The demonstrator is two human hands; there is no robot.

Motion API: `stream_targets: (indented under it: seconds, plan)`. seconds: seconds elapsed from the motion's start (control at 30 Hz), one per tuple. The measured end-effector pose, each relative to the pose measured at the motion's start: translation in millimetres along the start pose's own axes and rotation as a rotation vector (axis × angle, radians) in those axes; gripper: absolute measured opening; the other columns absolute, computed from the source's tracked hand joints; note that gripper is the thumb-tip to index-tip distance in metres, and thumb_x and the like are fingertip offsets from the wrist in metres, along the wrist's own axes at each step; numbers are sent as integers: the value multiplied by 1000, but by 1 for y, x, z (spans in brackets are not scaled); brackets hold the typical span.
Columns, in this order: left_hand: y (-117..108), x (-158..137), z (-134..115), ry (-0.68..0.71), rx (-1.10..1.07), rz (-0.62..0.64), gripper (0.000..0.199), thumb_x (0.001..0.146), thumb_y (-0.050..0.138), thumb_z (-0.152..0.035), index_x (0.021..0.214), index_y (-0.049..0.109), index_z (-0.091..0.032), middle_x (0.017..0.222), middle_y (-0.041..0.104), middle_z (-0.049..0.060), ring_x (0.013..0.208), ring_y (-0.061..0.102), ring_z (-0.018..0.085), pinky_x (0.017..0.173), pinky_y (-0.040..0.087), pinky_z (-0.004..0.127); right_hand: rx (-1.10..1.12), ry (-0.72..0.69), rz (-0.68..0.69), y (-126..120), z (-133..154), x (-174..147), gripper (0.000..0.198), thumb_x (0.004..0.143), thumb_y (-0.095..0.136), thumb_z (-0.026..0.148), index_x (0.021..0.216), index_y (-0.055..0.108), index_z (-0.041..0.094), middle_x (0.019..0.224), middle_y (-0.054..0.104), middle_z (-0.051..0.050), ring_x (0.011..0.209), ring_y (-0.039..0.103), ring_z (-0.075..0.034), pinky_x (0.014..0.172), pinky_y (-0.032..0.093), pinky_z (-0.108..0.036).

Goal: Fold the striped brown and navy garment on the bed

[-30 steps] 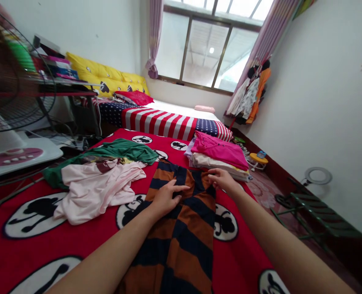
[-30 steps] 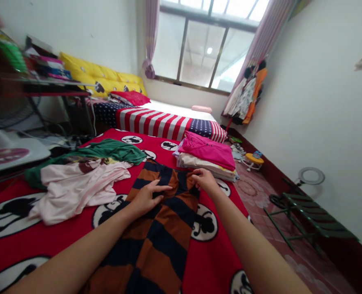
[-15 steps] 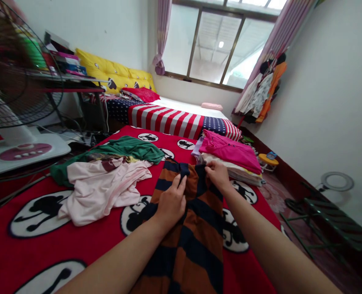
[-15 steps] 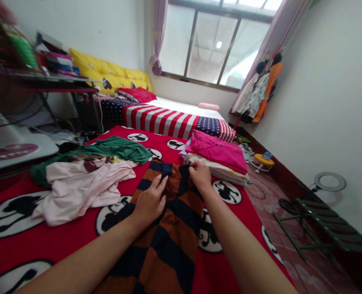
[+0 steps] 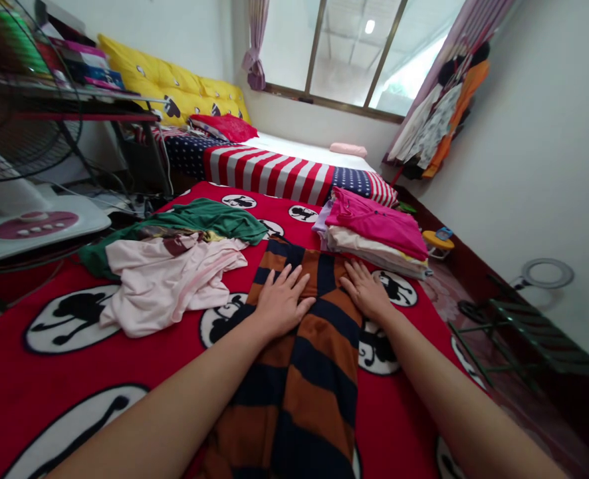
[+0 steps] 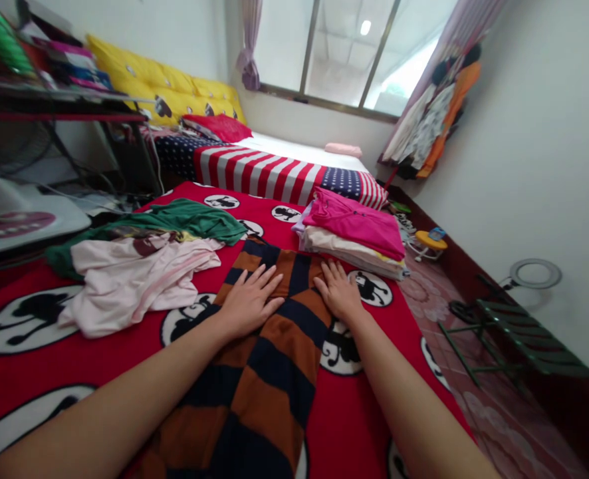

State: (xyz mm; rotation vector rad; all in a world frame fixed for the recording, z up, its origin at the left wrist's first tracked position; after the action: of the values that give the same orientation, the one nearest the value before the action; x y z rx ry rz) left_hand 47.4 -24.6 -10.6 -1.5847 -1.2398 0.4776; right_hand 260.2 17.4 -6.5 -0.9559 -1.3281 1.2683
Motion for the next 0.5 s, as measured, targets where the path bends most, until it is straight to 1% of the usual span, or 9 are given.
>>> stream_targets:
  seconds: [0.07,0.13,0.2,0.3,0.4,0.5]
  plan:
    - [1,1,3,22,-4,37,58,90,42,-50,140,44,-21,152,30,10,141,20,31,113,9,56,-50,55,40,7,-4,1,58,97,26,46,148,25,18,156,18,-7,144,14,-26,111,19,-57]
    - [0,2,6,51,-7,64,57,91,41,-52,139,44,-22,153,29,9,142,19,31,112,10,55,-60,84,47,7,-2,-1,59,97,24,47,148,25,18,156,17,-7,144,12,-26,111,19,-57]
    - [-2,1,9,64,-7,79,55,91,41,-52,138,45,-24,153,29,8,142,19,30,113,11,54,-43,92,48,3,3,-9,58,97,26,47,147,28,19,156,18,-8,144,13,-27,109,21,-59]
    - [-4,1,12,73,-6,73,54,91,42,-52,137,46,-25,152,30,8,142,20,29,113,13,53,25,82,25,-3,8,-32,57,95,32,47,145,33,18,154,23,-12,142,18,-30,107,25,-60]
    - [-5,0,13,77,-32,41,51,91,44,-48,135,49,-23,150,35,9,141,24,28,112,16,52,141,5,-54,-7,14,-65,54,94,39,44,140,41,15,150,32,-16,139,29,-29,108,29,-53]
    - [-7,0,12,65,-84,5,47,89,49,-40,131,53,-20,147,40,11,139,28,28,112,19,50,249,-145,-114,-11,23,-100,46,91,46,36,132,50,14,145,40,-17,134,38,-26,108,33,-46]
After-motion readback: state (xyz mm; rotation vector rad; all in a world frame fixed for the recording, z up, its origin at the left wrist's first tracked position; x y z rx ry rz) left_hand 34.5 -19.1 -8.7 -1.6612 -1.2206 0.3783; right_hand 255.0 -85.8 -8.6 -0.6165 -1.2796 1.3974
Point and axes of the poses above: each hand's wrist, its own x-axis towards the middle knuckle, its own y-axis out of the palm, z = x × y, the point moved 4 cm from there along x, towards the middle knuckle
